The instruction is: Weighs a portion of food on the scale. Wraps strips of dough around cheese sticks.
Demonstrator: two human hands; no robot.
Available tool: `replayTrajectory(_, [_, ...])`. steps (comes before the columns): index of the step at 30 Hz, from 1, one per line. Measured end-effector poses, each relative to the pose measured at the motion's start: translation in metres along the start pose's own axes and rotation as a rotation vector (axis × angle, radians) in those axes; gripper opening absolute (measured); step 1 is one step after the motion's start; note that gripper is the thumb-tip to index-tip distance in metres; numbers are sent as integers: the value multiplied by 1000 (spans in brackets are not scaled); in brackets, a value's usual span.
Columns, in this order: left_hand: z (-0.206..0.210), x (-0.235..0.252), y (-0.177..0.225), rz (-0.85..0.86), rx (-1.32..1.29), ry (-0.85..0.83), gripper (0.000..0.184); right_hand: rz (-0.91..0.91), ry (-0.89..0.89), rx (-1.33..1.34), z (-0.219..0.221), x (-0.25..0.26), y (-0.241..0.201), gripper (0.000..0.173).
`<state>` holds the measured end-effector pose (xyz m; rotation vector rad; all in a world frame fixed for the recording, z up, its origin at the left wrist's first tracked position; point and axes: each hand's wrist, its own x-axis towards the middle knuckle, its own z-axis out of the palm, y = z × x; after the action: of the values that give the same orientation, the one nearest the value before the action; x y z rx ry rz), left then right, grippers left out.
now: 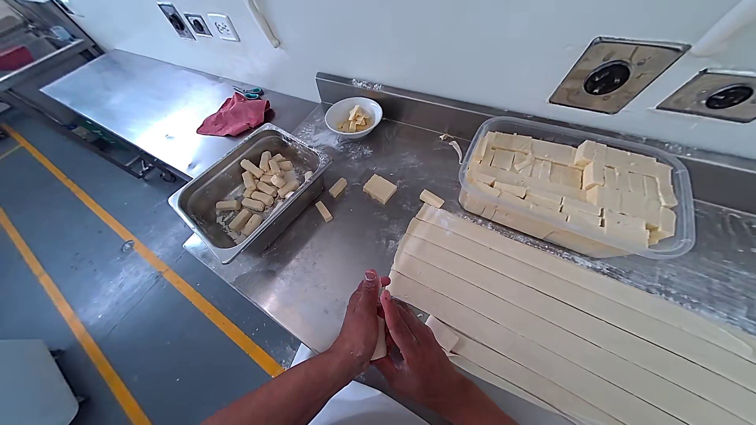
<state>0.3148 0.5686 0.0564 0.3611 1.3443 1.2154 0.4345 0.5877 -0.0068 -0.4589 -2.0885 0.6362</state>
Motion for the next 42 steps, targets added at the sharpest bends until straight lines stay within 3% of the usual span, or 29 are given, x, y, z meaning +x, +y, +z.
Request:
replayTrajectory(5, [-7, 8, 12, -151, -78, -191, 77, 127, -113, 56, -14, 3, 4, 107])
replayTrajectory(8, [-13, 5, 14, -200, -121, -287, 89, 82, -120, 46, -19, 4, 4, 85])
replayTrajectory(10, [-12, 1, 14, -194, -121, -310, 88, 94, -102, 56, -19, 3, 3, 79])
replayTrajectory(20, [7, -6, -5, 102, 33, -6, 49, 16, 15, -18, -8, -9, -2, 64])
replayTrajectory(22, [5, -5, -9, 128, 32, -3, 48, 13, 10, -3, -6, -12, 0, 67])
replayTrajectory(25, [-2, -2, -2, 119, 29, -114, 50, 67, -43, 75, -10, -11, 3, 87])
replayTrajectory(29, [-17, -3, 14, -114, -147, -397, 87, 180, 7, 285, -18, -2, 12, 97])
replayTrajectory(33, [-11, 3, 2, -267, -188, -279, 95, 246, -48, 295, -13, -8, 20, 116])
replayTrajectory(36, [-3, 4, 3, -254, -153, -216, 86, 198, -86, 138, -22, -10, 21, 105])
replayTrajectory(38, [-4, 2, 7, -237, -124, -288, 84, 179, -74, 117, -30, -11, 21, 90])
replayTrajectory(42, [-2, -2, 8, -252, -122, -331, 83, 157, -52, 156, -37, -16, 23, 91])
